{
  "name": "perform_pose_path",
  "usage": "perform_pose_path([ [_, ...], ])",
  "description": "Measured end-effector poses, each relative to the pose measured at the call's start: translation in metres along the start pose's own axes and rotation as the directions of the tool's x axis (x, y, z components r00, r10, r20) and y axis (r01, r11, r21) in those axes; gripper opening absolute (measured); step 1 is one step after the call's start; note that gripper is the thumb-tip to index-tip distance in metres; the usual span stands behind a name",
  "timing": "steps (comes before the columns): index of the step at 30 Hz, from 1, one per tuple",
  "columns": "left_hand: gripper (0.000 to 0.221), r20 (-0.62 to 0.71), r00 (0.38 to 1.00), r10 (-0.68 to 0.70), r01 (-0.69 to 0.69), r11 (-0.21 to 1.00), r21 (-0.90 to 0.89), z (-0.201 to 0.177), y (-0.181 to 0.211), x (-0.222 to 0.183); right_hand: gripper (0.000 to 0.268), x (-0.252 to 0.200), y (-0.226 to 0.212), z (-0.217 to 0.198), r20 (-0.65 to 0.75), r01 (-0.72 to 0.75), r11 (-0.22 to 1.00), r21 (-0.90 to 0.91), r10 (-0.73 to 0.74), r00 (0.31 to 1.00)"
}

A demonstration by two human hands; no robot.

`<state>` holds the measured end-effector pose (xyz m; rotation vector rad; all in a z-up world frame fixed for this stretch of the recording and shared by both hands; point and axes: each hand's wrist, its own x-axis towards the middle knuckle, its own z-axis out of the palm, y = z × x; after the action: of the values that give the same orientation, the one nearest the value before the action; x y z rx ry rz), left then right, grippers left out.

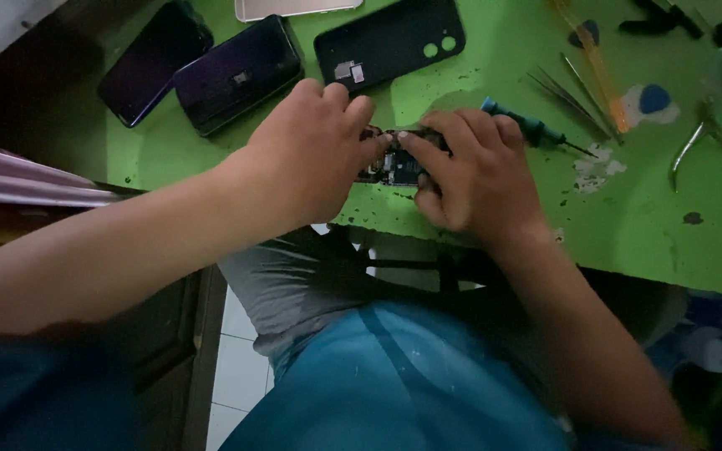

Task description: Disassembling various smartphone components using a screwdriver, brush, and manual prying on a repair bench.

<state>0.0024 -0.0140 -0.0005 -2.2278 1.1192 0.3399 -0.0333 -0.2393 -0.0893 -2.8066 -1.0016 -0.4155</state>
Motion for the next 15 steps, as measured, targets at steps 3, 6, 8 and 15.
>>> perform_pose_path([
  [3, 0.065, -0.02, 1.0, 0.02, -0.02, 0.999, 0.035, 0.005, -0.002, -0.003, 0.053, 0.003, 0.001, -0.001, -0.004, 0.0, 1.0, 0.025, 0.0, 1.0],
  [6, 0.059, -0.092, 0.996, 0.024, -0.022, 1.0, 0.019, 0.014, -0.003, -0.008, 0.052, 0.004, 0.002, -0.003, 0.024, 0.016, 1.0, 0.019, -0.016, 1.0],
  [8, 0.061, -0.11, 0.994, 0.014, -0.014, 1.0, 0.009, 0.016, -0.004, -0.01, 0.052, 0.009, 0.003, -0.01, 0.042, 0.056, 0.998, -0.023, -0.055, 0.998],
  [15, 0.046, -0.162, 0.987, -0.003, -0.002, 1.0, -0.03, 0.021, -0.005, -0.011, 0.048, 0.018, 0.007, -0.009, 0.077, 0.173, 0.967, -0.187, -0.161, 0.984],
])
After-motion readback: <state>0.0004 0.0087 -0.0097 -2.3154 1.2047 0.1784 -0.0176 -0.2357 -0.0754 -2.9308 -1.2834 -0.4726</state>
